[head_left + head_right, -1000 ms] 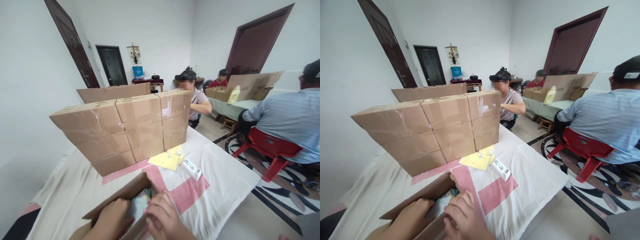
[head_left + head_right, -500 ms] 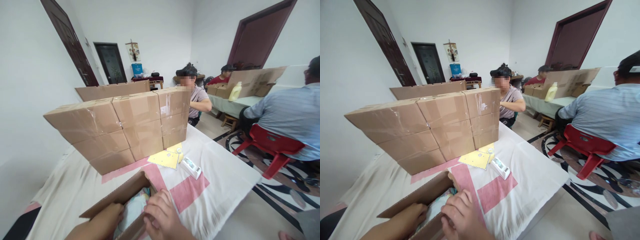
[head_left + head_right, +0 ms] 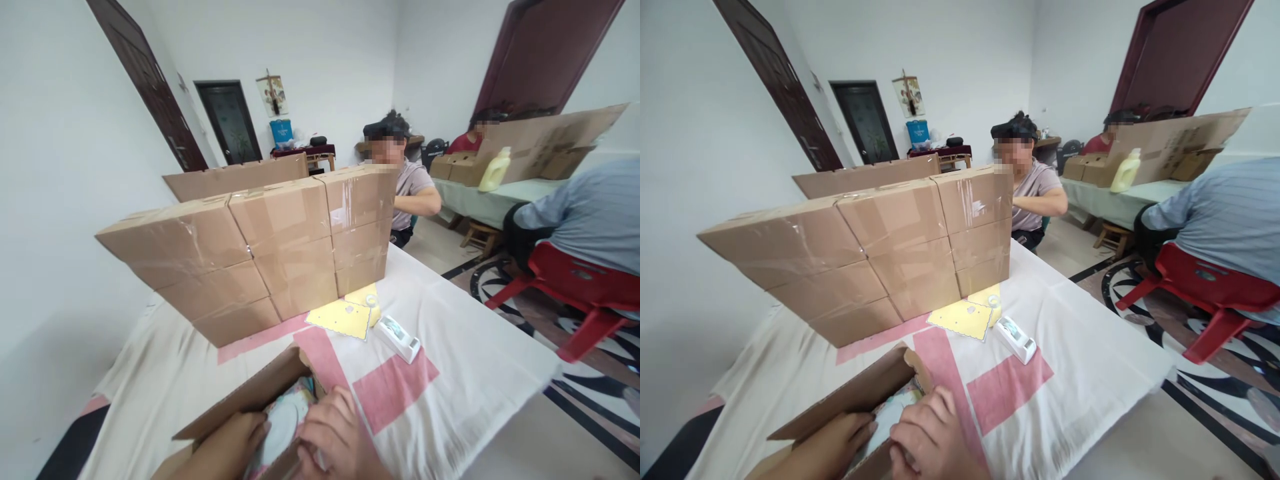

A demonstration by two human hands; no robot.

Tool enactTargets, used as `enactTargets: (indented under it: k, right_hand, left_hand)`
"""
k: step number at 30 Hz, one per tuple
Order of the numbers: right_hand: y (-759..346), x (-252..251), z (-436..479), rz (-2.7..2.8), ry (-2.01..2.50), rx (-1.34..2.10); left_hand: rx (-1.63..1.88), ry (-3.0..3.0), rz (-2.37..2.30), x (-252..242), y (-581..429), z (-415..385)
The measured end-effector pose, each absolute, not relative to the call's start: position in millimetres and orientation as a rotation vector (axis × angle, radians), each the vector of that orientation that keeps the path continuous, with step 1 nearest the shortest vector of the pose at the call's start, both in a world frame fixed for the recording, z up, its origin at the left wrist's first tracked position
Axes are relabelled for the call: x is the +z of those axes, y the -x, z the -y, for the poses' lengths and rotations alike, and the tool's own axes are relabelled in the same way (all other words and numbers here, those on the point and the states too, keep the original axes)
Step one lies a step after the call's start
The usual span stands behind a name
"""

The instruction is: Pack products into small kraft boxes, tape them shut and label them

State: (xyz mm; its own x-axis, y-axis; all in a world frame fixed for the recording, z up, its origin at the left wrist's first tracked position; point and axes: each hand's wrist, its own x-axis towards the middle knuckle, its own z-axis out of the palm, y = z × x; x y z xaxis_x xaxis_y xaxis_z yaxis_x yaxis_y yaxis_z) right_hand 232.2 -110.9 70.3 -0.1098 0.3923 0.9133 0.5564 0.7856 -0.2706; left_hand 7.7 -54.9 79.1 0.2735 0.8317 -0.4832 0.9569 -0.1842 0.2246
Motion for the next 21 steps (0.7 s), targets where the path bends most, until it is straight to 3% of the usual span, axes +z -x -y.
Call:
enactTargets:
  k: [21]
  right_hand:
    - [-235.5, 71.7, 136.0, 1.805, 0.828, 0.033]
  left_hand:
    - [-0.361, -2.240, -1.612, 120.1, -32.0, 80.2]
